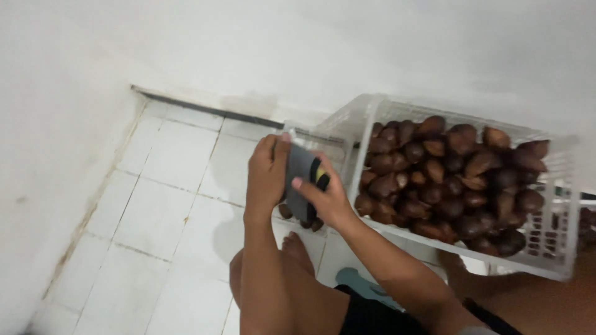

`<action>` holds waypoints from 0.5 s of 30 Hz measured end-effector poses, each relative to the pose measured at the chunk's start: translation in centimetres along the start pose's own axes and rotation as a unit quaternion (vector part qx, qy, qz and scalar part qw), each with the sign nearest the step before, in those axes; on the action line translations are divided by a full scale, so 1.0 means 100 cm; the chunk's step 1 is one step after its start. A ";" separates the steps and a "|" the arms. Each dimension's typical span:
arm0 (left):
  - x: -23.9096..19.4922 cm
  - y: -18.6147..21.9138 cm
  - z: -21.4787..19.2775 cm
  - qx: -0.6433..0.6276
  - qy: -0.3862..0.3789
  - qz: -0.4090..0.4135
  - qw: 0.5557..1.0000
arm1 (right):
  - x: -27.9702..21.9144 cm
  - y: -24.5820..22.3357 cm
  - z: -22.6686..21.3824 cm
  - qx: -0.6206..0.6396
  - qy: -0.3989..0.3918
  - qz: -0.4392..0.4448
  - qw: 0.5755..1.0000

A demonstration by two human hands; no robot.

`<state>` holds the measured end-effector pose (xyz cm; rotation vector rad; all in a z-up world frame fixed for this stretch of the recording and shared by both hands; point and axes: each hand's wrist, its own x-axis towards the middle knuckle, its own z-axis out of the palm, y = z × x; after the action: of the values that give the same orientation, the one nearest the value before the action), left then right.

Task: The person sits on a small stool and wipes dark brown fruits with a grey cloth, handling them one by one from a white plastic crate. The person occasionally picks up fallen fruits from the floor and returns them to the crate.

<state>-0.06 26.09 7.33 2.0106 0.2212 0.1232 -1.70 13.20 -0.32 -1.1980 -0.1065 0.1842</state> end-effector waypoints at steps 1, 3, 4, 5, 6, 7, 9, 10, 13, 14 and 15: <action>-0.001 0.002 0.004 -0.002 -0.004 0.007 1.000 | -0.005 -0.014 -0.004 -0.002 0.004 -0.007 1.000; -0.005 0.004 0.014 -0.003 0.065 0.048 0.997 | -0.019 -0.042 -0.014 -0.203 -0.061 -0.135 0.968; -0.005 -0.001 0.023 -0.005 0.061 0.053 0.997 | -0.020 -0.052 -0.026 -0.205 -0.056 -0.139 0.967; -0.004 -0.006 0.031 0.025 0.078 0.078 0.994 | -0.022 -0.061 -0.039 -0.240 -0.083 -0.163 0.953; -0.001 -0.011 0.037 0.057 0.098 0.105 0.988 | -0.021 -0.070 -0.049 -0.273 -0.112 -0.188 0.937; -0.002 -0.001 0.046 0.056 0.097 0.112 0.987 | -0.023 -0.072 -0.065 -0.274 -0.109 -0.194 0.936; -0.008 0.015 0.062 0.053 0.076 0.128 0.987 | -0.029 -0.073 -0.097 -0.323 -0.122 -0.141 0.928; -0.013 0.023 0.070 0.052 0.075 0.133 0.987 | -0.033 -0.082 -0.111 -0.324 -0.119 -0.145 0.927; -0.024 0.041 0.090 -0.006 -0.050 0.064 0.997 | -0.043 -0.104 -0.153 -0.301 -0.086 -0.022 0.949; -0.027 0.045 0.096 -0.036 -0.114 0.126 0.985 | -0.044 -0.112 -0.164 -0.286 -0.072 0.012 0.955; -0.029 0.049 0.101 -0.066 -0.177 0.187 0.964 | -0.045 -0.119 -0.176 -0.271 -0.057 0.047 0.960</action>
<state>-0.50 14.48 7.33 1.8827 -0.3866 0.0127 -1.95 -8.00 4.43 -1.7408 -0.2106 0.3205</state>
